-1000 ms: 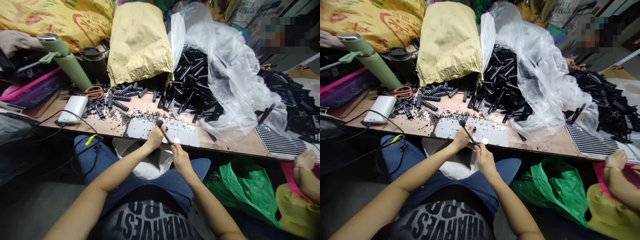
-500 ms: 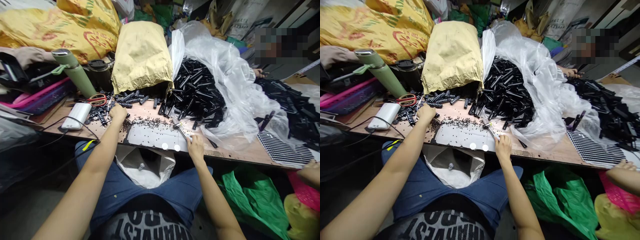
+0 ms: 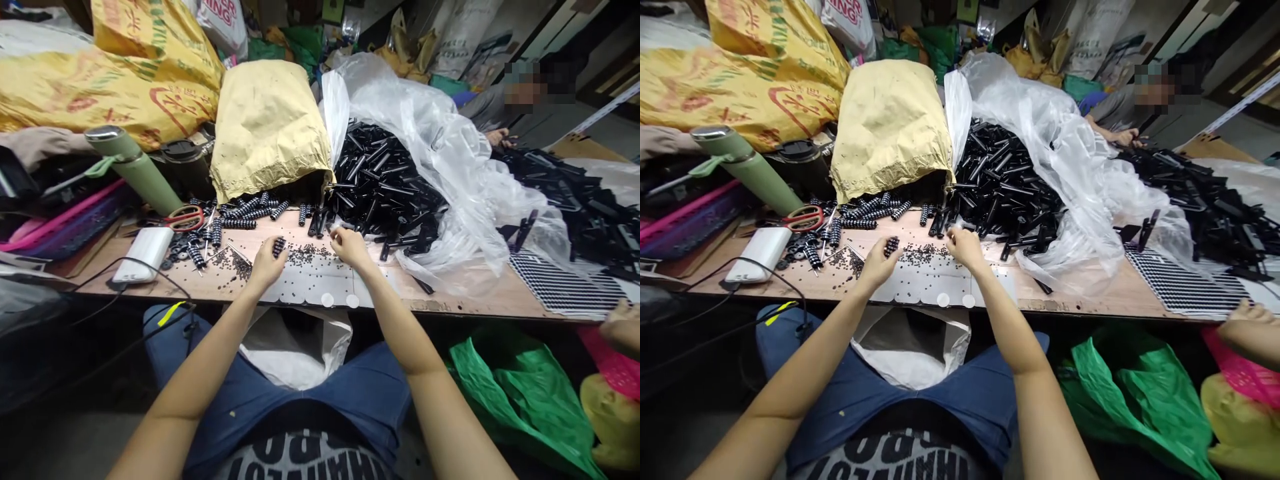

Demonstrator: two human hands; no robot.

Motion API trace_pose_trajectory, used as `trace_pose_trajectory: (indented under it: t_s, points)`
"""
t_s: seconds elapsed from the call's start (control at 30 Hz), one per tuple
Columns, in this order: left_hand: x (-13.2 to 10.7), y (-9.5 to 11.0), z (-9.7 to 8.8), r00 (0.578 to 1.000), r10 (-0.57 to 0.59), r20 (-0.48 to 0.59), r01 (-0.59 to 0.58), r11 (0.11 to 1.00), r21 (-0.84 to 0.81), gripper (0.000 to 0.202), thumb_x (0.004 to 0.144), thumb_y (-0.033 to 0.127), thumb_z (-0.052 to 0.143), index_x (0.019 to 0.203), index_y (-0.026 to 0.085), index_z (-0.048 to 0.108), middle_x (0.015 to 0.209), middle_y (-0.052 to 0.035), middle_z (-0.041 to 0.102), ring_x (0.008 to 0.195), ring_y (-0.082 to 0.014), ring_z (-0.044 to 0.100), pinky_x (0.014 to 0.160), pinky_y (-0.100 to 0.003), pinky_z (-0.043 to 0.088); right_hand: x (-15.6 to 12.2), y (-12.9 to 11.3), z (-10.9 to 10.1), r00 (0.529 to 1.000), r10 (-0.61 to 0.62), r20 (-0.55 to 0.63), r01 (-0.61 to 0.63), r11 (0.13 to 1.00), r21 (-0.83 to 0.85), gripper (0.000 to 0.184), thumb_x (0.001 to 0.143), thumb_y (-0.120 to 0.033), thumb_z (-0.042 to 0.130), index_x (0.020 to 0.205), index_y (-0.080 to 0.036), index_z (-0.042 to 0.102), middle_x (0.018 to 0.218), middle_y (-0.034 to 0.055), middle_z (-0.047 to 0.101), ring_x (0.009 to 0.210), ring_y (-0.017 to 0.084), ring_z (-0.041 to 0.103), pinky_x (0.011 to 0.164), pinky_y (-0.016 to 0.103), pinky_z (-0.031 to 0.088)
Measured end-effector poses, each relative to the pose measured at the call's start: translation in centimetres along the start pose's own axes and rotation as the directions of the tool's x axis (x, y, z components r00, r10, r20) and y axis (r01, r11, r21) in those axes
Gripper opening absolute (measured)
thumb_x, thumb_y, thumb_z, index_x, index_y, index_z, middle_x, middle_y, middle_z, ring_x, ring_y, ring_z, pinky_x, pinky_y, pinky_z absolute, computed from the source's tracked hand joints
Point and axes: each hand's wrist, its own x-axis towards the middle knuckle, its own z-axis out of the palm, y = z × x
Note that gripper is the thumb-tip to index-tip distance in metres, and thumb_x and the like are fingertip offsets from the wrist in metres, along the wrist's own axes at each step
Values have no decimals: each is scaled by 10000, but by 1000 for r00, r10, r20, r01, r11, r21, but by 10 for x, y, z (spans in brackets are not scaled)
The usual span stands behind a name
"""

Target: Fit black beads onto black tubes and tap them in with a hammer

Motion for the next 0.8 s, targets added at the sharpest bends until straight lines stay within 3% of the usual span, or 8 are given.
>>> trace_pose_trajectory:
  t_s: [0.03,0.1,0.13,0.17,0.3,0.4,0.63,0.8]
  points:
    - [-7,6,2,989,137,50,-138,990,22,409,777,292,636,1163,164,585,1085,-110,631,1002,-243,613,862,-392,509,-10,-2,-12,971,-125,203,117,992,51,206,812,-127,515,957,-165,657,823,30,674,758,157,577,743,279,418]
    - [-17,15,9,913,304,271,-303,952,-48,302,706,315,715,966,170,665,1004,-78,660,968,-237,613,849,-355,503,-28,-5,-31,767,-347,540,261,937,232,168,793,-144,549,897,-163,680,751,-4,658,658,121,554,653,237,418]
    - [-21,18,13,864,314,395,-287,950,-127,235,691,318,729,858,161,676,893,-60,670,873,-216,628,781,-320,512,-34,-7,-37,684,-416,599,281,908,310,153,800,-172,563,893,-158,683,736,-8,650,644,117,550,636,231,422]
    - [-23,18,19,830,279,483,-206,958,-199,203,684,323,734,769,152,668,765,-38,655,747,-183,624,684,-279,507,-39,-8,-38,679,-450,581,282,889,359,158,817,-213,569,913,-153,680,745,-3,648,659,124,559,642,236,437]
    - [-29,14,38,884,-79,460,284,873,-396,311,634,381,780,726,138,609,485,52,483,377,-61,405,371,-183,304,-57,-10,-15,938,-345,43,315,895,315,606,747,-429,712,1265,-174,529,1173,117,602,1087,254,562,942,402,451]
    - [-33,12,43,903,-194,383,387,755,-530,418,563,416,831,728,150,554,480,78,446,334,-34,337,320,-166,232,-72,-14,12,929,-354,-105,369,911,186,1073,578,-465,838,1457,-194,286,1469,182,335,1367,338,315,1108,503,299]
    - [-41,19,43,919,-102,382,358,626,-693,533,731,621,637,984,156,576,684,14,577,405,-67,457,328,-179,310,-87,-11,26,937,-313,-153,340,919,201,1198,588,-403,841,1509,-156,116,1496,208,281,1408,335,258,1150,505,258]
    - [-49,12,53,972,-16,233,134,857,-498,353,715,470,716,811,150,603,607,28,550,441,-72,448,424,-199,354,-91,-9,25,967,-227,-116,255,840,479,1121,526,-502,851,1459,-211,304,1496,149,325,1417,316,248,1173,498,201]
